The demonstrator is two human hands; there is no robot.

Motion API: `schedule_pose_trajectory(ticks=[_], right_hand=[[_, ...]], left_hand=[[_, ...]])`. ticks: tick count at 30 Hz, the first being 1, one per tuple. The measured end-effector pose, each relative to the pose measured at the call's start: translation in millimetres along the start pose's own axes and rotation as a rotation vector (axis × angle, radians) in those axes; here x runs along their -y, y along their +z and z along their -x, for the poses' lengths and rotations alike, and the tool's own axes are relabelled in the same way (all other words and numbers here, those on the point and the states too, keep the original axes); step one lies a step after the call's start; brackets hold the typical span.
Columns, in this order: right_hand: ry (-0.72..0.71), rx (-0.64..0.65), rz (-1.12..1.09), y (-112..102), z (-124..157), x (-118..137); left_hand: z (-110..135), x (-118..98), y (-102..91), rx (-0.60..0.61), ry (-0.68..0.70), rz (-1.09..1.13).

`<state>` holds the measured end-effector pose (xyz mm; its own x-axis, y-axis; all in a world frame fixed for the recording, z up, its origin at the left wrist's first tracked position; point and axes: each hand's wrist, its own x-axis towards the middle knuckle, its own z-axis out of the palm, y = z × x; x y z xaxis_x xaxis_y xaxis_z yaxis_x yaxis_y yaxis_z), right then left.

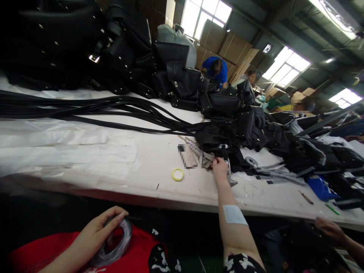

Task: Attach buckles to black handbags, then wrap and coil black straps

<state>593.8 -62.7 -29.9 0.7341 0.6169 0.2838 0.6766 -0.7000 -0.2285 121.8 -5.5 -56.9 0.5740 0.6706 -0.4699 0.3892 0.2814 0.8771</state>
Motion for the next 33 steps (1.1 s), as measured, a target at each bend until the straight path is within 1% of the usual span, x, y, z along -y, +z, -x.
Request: schedule_pose_trajectory(ticks=[4,7,9,11,13,14,16,18,20,21,23,28,30,33], right_hand=[[0.075,-0.009,-0.175,-5,19,-14],[0.111,-0.057,-0.225,-14,43,-15],[0.12,-0.081,-0.223,-23,61,-9],[0.101,-0.09,-0.187,-30,77,2],[0.035,-0.066,-0.125,-33,86,18],[-0.022,-0.037,-0.091,-33,87,27],[-0.168,0.057,-0.027,-27,83,44],[-0.295,0.181,0.066,-17,74,58],[-0.345,0.277,0.177,-7,65,64],[-0.343,0.305,0.224,-4,61,63],[-0.307,0.32,0.287,-2,58,55],[-0.19,0.312,0.43,-15,57,25],[-0.163,0.3,0.459,-19,53,24],[-0.148,0.262,0.454,-15,42,38]], left_hand=[[-1,0,-0.7,0.008,-0.011,0.01],[-2,1,-0.7,0.008,-0.018,0.022],[-2,1,-0.8,0.012,-0.016,0.02],[-2,0,-0.9,0.014,-0.015,0.013],[-3,-2,-0.7,0.015,-0.008,0.011],[-2,-2,-0.6,0.015,-0.006,0.011],[-2,-2,-0.1,0.014,-0.005,0.011],[-2,-1,0.3,0.01,-0.01,0.013],[-1,1,0.6,0.002,-0.014,0.022],[-1,2,0.6,-0.004,-0.016,0.025],[0,3,0.4,-0.016,-0.017,0.032],[1,1,0.9,-0.006,-0.021,0.031],[0,0,2.1,0.008,-0.021,0.02],[-2,1,4.1,0.021,-0.019,0.007]])
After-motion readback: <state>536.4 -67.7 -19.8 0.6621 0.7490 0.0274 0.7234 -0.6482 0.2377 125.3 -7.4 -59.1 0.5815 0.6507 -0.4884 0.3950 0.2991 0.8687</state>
